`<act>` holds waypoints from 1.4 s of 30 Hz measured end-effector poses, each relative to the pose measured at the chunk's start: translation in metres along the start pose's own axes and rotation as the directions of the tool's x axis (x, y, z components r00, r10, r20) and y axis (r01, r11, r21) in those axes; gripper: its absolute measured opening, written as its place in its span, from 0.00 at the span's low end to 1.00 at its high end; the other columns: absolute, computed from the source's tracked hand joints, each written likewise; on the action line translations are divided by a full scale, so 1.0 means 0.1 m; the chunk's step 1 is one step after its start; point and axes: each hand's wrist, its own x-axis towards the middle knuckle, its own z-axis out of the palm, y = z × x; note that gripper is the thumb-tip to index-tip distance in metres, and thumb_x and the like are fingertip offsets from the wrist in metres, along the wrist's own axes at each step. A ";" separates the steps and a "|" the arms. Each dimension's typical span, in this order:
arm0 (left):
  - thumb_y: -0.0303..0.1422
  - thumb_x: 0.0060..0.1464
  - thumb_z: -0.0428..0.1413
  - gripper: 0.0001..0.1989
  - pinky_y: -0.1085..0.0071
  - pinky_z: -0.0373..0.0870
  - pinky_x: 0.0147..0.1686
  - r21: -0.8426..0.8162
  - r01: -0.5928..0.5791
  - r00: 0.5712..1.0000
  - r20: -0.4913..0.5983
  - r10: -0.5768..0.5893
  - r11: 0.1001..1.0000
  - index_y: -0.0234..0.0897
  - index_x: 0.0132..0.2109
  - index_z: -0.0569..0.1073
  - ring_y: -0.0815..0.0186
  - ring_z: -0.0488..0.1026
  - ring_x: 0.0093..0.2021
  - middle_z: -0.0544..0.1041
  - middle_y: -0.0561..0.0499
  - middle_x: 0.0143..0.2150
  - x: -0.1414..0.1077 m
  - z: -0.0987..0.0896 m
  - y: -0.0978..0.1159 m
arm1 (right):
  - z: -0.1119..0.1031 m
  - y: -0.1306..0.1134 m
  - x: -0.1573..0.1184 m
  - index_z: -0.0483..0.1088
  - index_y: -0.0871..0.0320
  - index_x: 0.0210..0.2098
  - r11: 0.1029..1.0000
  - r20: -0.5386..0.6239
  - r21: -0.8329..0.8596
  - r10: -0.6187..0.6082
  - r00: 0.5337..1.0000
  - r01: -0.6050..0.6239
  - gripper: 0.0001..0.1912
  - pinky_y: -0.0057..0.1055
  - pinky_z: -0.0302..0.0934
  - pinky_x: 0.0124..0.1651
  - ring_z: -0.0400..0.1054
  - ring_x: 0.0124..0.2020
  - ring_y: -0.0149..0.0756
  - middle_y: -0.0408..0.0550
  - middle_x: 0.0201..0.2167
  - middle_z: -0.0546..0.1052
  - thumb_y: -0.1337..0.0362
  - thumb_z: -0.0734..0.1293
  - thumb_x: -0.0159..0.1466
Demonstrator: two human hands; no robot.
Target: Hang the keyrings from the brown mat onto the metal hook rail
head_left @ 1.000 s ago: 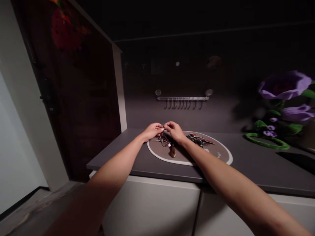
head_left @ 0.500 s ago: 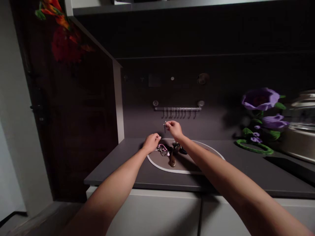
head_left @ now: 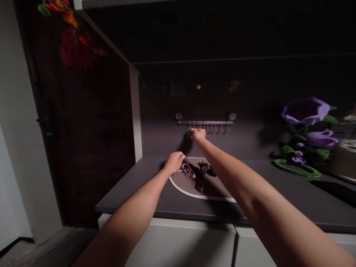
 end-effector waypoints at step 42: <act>0.29 0.51 0.50 0.10 0.71 0.64 0.40 -0.184 -0.004 0.979 0.200 0.042 0.983 0.32 0.37 0.74 0.66 0.69 0.36 0.76 0.48 0.35 -0.04 -0.08 -0.01 | -0.62 0.25 -0.90 0.69 0.62 0.29 0.981 0.396 -0.185 0.015 0.918 0.063 0.04 0.23 0.60 0.33 0.65 0.25 0.24 0.46 0.27 0.74 0.67 0.64 0.55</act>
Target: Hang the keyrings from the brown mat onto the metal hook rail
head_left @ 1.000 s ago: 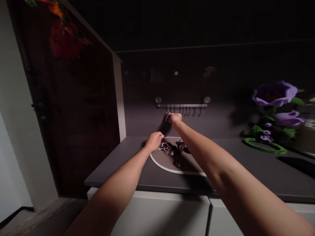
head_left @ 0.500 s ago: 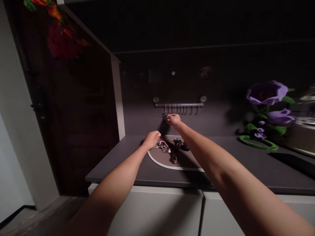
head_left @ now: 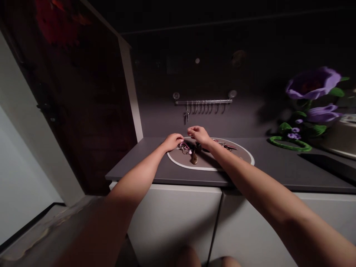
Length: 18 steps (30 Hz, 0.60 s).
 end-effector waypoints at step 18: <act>0.30 0.44 0.57 0.07 0.72 0.65 0.38 -0.162 0.006 0.980 0.195 0.026 0.987 0.31 0.32 0.76 0.69 0.71 0.33 0.76 0.50 0.31 -0.03 -0.06 -0.05 | -0.02 0.24 -0.09 0.75 0.58 0.27 0.721 0.333 -0.602 -0.163 0.929 0.343 0.06 0.23 0.55 0.36 0.67 0.30 0.31 0.45 0.28 0.77 0.71 0.66 0.54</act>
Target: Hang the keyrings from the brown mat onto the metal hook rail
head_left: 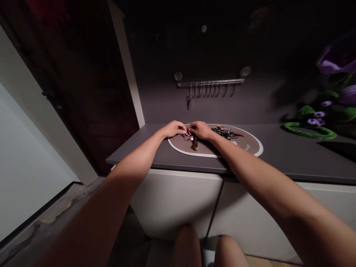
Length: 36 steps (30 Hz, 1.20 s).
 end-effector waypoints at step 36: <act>0.34 0.47 0.58 0.11 0.76 0.62 0.30 -0.555 0.015 0.916 -0.327 -0.234 0.832 0.31 0.34 0.68 0.75 0.64 0.27 0.71 0.53 0.28 0.08 0.01 0.07 | 0.04 -0.08 0.07 0.72 0.61 0.30 0.815 -0.166 0.580 0.128 0.978 -0.008 0.07 0.23 0.58 0.36 0.64 0.28 0.27 0.44 0.28 0.75 0.64 0.67 0.53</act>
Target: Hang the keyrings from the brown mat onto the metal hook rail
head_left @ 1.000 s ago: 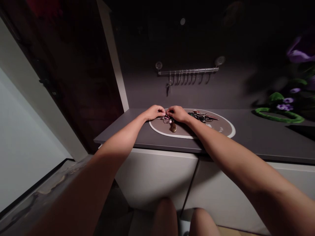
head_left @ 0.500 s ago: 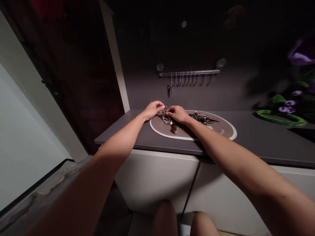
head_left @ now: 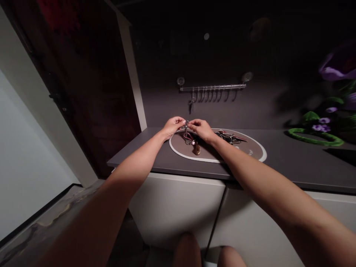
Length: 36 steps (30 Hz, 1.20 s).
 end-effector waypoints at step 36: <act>0.33 0.49 0.53 0.09 0.75 0.61 0.29 0.281 -0.123 0.992 0.025 0.121 0.952 0.31 0.35 0.71 0.72 0.65 0.27 0.71 0.53 0.27 -0.01 0.11 -0.07 | -0.08 0.13 0.10 0.62 0.59 0.28 0.981 -0.126 0.168 -0.071 0.989 0.092 0.09 0.28 0.58 0.37 0.59 0.28 0.27 0.41 0.25 0.65 0.59 0.63 0.53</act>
